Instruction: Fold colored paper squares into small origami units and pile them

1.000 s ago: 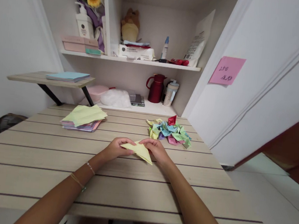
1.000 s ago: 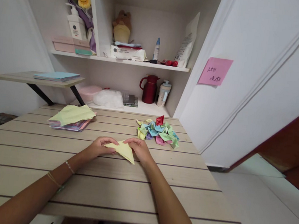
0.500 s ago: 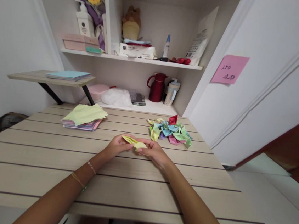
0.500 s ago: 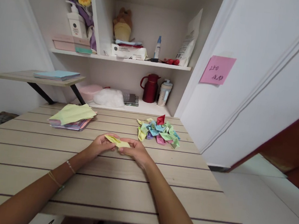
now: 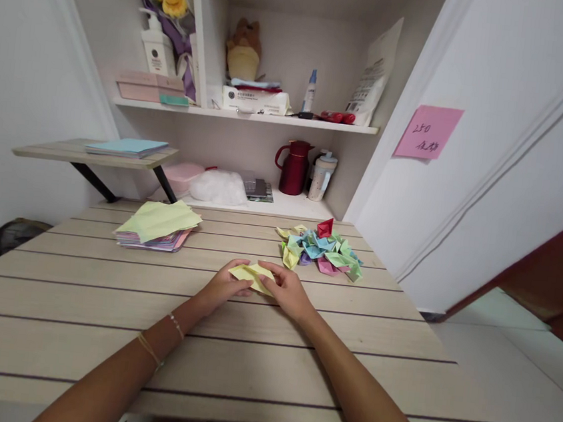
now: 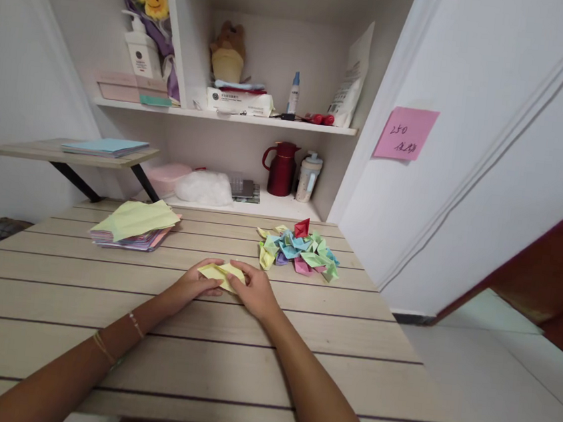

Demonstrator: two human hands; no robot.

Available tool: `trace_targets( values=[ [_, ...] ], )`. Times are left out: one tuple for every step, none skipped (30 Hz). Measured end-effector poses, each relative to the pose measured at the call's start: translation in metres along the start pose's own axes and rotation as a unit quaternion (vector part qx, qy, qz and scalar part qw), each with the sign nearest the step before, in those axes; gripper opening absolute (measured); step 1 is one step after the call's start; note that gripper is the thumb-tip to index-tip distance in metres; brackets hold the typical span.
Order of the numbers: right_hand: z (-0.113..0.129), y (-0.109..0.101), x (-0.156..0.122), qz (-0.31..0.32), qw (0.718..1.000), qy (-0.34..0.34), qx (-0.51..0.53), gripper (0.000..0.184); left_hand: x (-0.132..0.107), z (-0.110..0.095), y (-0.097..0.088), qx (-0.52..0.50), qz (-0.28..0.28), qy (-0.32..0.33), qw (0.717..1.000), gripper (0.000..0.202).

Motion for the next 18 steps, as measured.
trace_targets(
  values=[
    [0.003,-0.001,-0.001,-0.005,1.0,-0.015,-0.023,0.042,0.001,0.003,0.0,0.004,0.001,-0.008,1.0,0.042],
    [0.008,-0.001,-0.001,-0.009,0.998,-0.035,-0.047,0.042,0.002,0.005,0.0,0.009,0.005,-0.015,1.0,0.037],
    [0.013,0.0,-0.002,-0.008,0.995,-0.06,-0.075,0.042,0.003,0.007,0.001,0.016,0.011,-0.02,1.0,0.033],
    [0.018,0.002,-0.003,-0.005,0.99,-0.088,-0.106,0.042,0.003,0.008,0.002,0.022,0.016,-0.022,0.999,0.03],
    [0.022,0.004,-0.005,0.001,0.984,-0.116,-0.136,0.043,0.004,0.008,0.002,0.026,0.017,-0.02,0.999,0.027],
    [0.026,0.007,-0.006,0.008,0.977,-0.139,-0.164,0.045,0.004,0.007,0.002,0.028,0.014,-0.016,0.999,0.025],
    [0.028,0.009,-0.007,0.014,0.97,-0.154,-0.189,0.047,0.005,0.006,0.001,0.028,0.009,-0.011,1.0,0.024],
    [0.029,0.011,-0.008,0.018,0.964,-0.16,-0.21,0.048,0.005,0.005,0.001,0.026,0.005,-0.006,1.0,0.023],
    [0.029,0.012,-0.009,0.019,0.961,-0.16,-0.226,0.049,0.005,0.003,0.002,0.024,0.001,-0.002,1.0,0.023],
    [0.029,0.012,-0.009,0.018,0.958,-0.159,-0.237,0.049,0.005,0.002,0.002,0.021,-0.001,0.001,1.0,0.025],
    [0.029,0.013,-0.009,0.02,0.957,-0.16,-0.243,0.048,0.005,0.001,0.002,0.02,-0.002,0.004,1.0,0.027],
    [0.03,0.013,-0.01,0.024,0.956,-0.163,-0.243,0.047,0.005,0.0,0.003,0.02,-0.001,0.006,1.0,0.029],
    [0.03,0.014,-0.01,0.029,0.955,-0.166,-0.242,0.046,0.005,0.0,0.005,0.022,0.004,0.007,1.0,0.031],
    [0.031,0.015,-0.01,0.033,0.955,-0.17,-0.242,0.045,0.005,0.0,0.006,0.025,0.01,0.006,1.0,0.032],
    [0.031,0.016,-0.011,0.037,0.954,-0.173,-0.244,0.045,0.005,0.001,0.008,0.029,0.017,0.004,0.999,0.03],
    [0.031,0.017,-0.011,0.041,0.952,-0.174,-0.25,0.046,0.004,0.002,0.01,0.033,0.025,0.001,0.999,0.027],
    [0.03,0.018,-0.01,0.041,0.949,-0.173,-0.26,0.046,0.004,0.003,0.011,0.037,0.03,-0.001,0.999,0.024],
    [0.029,0.018,-0.01,0.037,0.946,-0.17,-0.273,0.047,0.004,0.004,0.011,0.039,0.03,0.0,0.999,0.022]
  ],
)
Point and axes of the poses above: each hand's wrist, its own x-axis towards the middle knuckle, its own y-axis out of the palm, z = x × y, the point moved 9 cm from there along x, towards the middle knuckle, and after that the axes turned 1 degree about -z, right-handed, at the moved point
